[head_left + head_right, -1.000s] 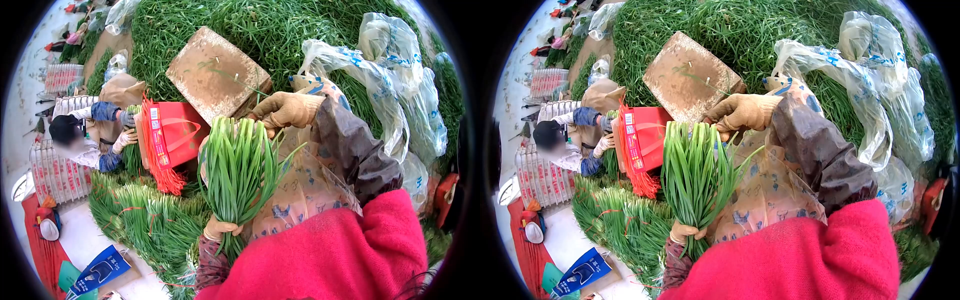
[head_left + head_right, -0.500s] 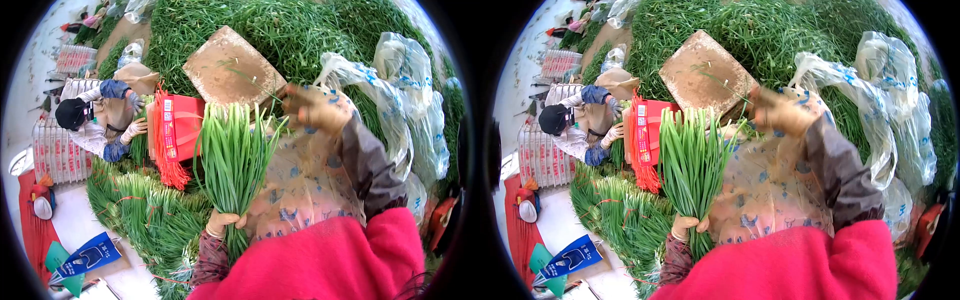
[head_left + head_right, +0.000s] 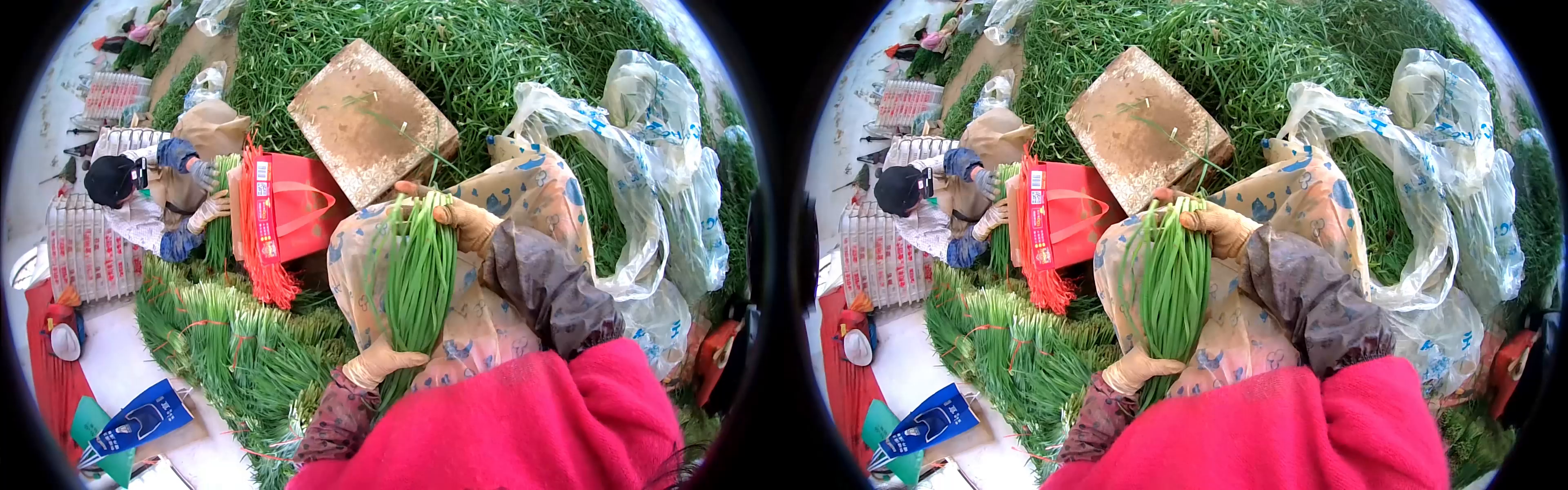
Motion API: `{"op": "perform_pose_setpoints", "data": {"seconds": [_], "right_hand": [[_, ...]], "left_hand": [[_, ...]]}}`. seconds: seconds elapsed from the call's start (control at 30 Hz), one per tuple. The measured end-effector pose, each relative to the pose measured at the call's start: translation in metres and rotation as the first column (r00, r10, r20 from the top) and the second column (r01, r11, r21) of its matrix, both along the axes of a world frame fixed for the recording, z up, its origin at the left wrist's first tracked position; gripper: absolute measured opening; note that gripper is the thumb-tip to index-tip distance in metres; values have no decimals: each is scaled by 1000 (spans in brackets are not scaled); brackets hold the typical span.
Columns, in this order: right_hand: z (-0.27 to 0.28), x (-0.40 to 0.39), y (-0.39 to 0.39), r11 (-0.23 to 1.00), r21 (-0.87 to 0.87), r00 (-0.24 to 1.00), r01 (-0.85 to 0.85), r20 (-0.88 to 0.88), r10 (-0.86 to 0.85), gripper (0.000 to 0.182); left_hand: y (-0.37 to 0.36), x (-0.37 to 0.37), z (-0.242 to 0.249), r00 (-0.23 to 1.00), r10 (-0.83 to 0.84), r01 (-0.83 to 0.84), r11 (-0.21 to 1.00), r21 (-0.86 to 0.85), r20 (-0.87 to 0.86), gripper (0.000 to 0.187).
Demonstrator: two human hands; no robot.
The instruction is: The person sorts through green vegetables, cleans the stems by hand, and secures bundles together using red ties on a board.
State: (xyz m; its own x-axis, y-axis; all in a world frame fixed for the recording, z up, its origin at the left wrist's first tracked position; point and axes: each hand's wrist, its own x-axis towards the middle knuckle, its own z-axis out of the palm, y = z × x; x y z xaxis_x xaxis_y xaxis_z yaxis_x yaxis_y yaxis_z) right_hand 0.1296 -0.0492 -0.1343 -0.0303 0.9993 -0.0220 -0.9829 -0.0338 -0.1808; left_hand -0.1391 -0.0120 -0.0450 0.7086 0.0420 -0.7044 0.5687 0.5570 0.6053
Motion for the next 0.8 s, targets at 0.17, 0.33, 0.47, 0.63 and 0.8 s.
{"op": "perform_pose_setpoints", "data": {"seconds": [0.17, 0.33, 0.47, 0.63, 0.8], "right_hand": [[-13, -7, 9, 981, 189, 987, -43, -143, 71, 61], [9, -7, 7, 964, 257, 979, 69, -201, -16, 24], [46, 18, 13, 985, 38, 961, 168, 218, -172, 23], [136, 112, 38, 862, 70, 597, 501, 693, -404, 30], [245, 162, 52, 771, 361, 223, 524, 816, -534, 27]], "left_hand": [[1, 3, 10, 999, 20, -22, 997, -80, -28, 68], [10, 8, 11, 996, 80, -90, 951, -296, -46, 65], [26, -2, -2, 991, 111, -129, 943, -308, -73, 81], [65, -11, -6, 953, 137, -201, 953, 226, 271, 91], [97, -30, 24, 951, 231, -266, 950, 162, 205, 100]]}}
